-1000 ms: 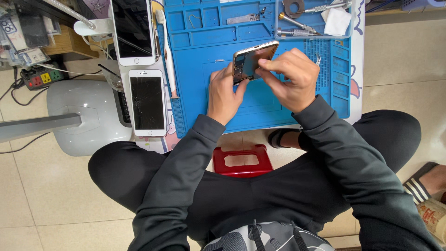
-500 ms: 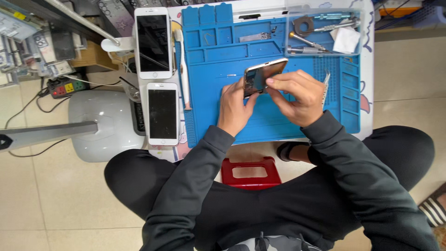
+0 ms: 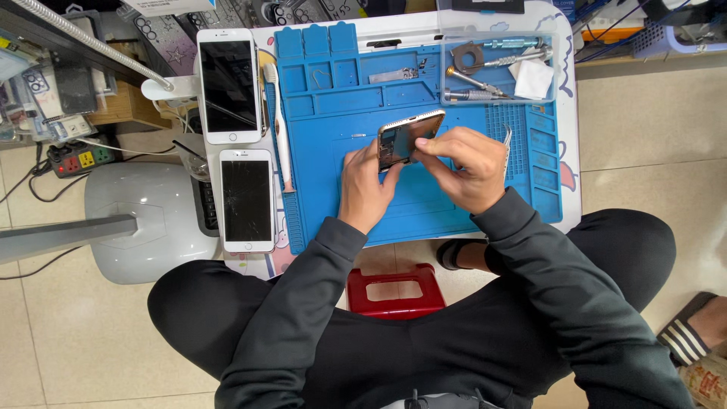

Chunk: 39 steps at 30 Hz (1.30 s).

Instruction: The person disassembles a white smartphone on a blue work mat, using a screwdriver to remove screws and a metal spudger to pry open the device. They remove the back cover and internal components, then reassemble the phone by placing the back cover back on and securing it with screws.

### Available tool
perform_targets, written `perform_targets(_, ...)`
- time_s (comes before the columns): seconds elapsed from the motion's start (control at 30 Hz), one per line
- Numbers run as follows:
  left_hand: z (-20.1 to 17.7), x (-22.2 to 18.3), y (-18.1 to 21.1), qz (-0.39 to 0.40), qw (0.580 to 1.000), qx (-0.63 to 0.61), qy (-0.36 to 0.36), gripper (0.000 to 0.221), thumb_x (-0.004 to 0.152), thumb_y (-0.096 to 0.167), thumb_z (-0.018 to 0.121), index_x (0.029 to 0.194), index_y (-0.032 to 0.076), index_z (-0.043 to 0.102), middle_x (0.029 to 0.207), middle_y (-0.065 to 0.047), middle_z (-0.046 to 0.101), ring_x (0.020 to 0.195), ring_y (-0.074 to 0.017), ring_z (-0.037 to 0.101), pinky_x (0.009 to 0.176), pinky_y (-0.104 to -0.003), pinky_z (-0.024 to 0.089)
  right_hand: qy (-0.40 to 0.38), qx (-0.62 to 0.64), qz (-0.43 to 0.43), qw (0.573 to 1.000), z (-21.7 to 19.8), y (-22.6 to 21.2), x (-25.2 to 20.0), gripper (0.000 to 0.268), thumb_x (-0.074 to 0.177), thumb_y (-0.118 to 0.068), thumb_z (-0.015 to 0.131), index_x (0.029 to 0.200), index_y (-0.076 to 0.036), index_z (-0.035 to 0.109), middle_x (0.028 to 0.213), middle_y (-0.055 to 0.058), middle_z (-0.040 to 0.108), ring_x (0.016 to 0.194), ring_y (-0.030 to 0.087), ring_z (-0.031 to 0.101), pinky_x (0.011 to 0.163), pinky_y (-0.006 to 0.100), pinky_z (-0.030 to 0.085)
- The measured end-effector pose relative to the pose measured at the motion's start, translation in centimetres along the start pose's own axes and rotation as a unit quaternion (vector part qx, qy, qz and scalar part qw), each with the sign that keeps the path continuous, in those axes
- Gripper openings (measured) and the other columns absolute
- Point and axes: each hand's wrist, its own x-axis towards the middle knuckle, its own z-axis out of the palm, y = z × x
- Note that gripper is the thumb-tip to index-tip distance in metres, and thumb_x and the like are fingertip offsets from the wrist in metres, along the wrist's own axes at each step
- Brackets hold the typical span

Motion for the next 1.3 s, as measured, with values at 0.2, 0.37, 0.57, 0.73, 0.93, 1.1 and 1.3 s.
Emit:
perform_targets(0.2, 0.3, -0.1, -0.4, 0.001, 1.0, -0.004, 0.001, 0.024, 0.097, 0.01, 0.075, 0.118, 0.01, 0.063, 0.099, -0.005, 0.074, 0.094, -0.0271, 0.072, 0.095, -0.045, 0.05, 0.008, 0.008, 0.004, 1.0, 0.0, 0.2, -0.4, 0.017, 0.094, 0.001, 0.086, 0.105, -0.011, 0.083, 0.078, 0.004, 0.072, 0.049, 0.017, 0.05, 0.039, 0.03, 0.04)
perform_targets(0.37, -0.1, 0.1, 0.2, -0.003, 1.0, -0.005, 0.0, 0.023, 0.096, 0.01, 0.076, 0.116, 0.011, 0.064, 0.097, -0.005, 0.075, 0.093, -0.0277, 0.072, 0.094, -0.044, 0.05, 0.006, 0.005, 0.002, 1.0, -0.3, -0.7, 0.4, 0.016, 0.093, 0.003, 0.086, 0.104, -0.01, 0.083, 0.082, 0.005, 0.075, 0.054, 0.019, 0.057, 0.042, 0.031, 0.045)
perform_targets(0.57, -0.4, 0.9, 0.4, -0.022, 1.0, -0.003, -0.011, 0.025, 0.092, 0.01, 0.081, 0.109, 0.009, 0.064, 0.093, -0.007, 0.076, 0.09, -0.0318, 0.074, 0.092, -0.047, 0.052, 0.053, 0.079, 0.071, 0.993, -3.5, 1.1, 0.1, 0.022, 0.094, 0.002, 0.088, 0.113, -0.006, 0.081, 0.087, 0.008, 0.076, 0.061, 0.016, 0.061, 0.05, 0.026, 0.049)
perform_targets(0.73, 0.6, 0.6, -0.3, -0.029, 0.999, -0.026, 0.005, 0.038, 0.095, 0.016, 0.078, 0.128, 0.004, 0.062, 0.106, -0.015, 0.075, 0.087, -0.0376, 0.068, 0.073, -0.047, 0.057, 0.1, 0.046, 0.155, 0.982, -8.5, 5.1, 0.1, 0.021, 0.11, -0.008, 0.079, 0.126, 0.003, 0.073, 0.106, 0.014, 0.065, 0.086, 0.016, 0.056, 0.068, 0.026, 0.041)
perform_targets(0.93, -0.9, 0.3, 1.3, -0.125, 0.973, -0.194, 0.028, 0.033, 0.088, 0.018, 0.08, 0.115, 0.008, 0.065, 0.113, -0.01, 0.076, 0.105, -0.0268, 0.075, 0.087, -0.039, 0.062, 0.154, -0.004, 0.176, 0.972, -9.6, 10.4, -0.7, 0.015, 0.121, -0.006, 0.07, 0.122, 0.007, 0.063, 0.107, 0.018, 0.066, 0.092, 0.021, 0.062, 0.081, 0.032, 0.052)
perform_targets(1.1, -1.6, 0.3, 1.9, -0.17, 0.936, -0.302, 0.065, 0.05, 0.086, 0.018, 0.084, 0.128, 0.006, 0.059, 0.127, -0.012, 0.072, 0.117, -0.0247, 0.072, 0.099, -0.037, 0.063, 0.125, 0.029, 0.218, 0.968, -8.2, 12.5, 0.2, 0.01, 0.108, 0.012, 0.065, 0.117, 0.008, 0.067, 0.101, 0.021, 0.072, 0.095, 0.026, 0.079, 0.066, 0.029, 0.06)
perform_targets(1.3, -1.3, 0.2, 2.5, -0.191, 0.918, -0.338, 0.084, 0.052, 0.084, 0.017, 0.086, 0.128, 0.006, 0.059, 0.127, -0.013, 0.074, 0.116, -0.023, 0.074, 0.097, -0.035, 0.064, 0.006, -0.218, 0.149, 0.964, -8.0, 10.4, -0.1, 0.017, 0.101, -0.001, 0.076, 0.114, -0.01, 0.079, 0.106, 0.004, 0.077, 0.076, 0.017, 0.063, 0.075, 0.04, 0.053)
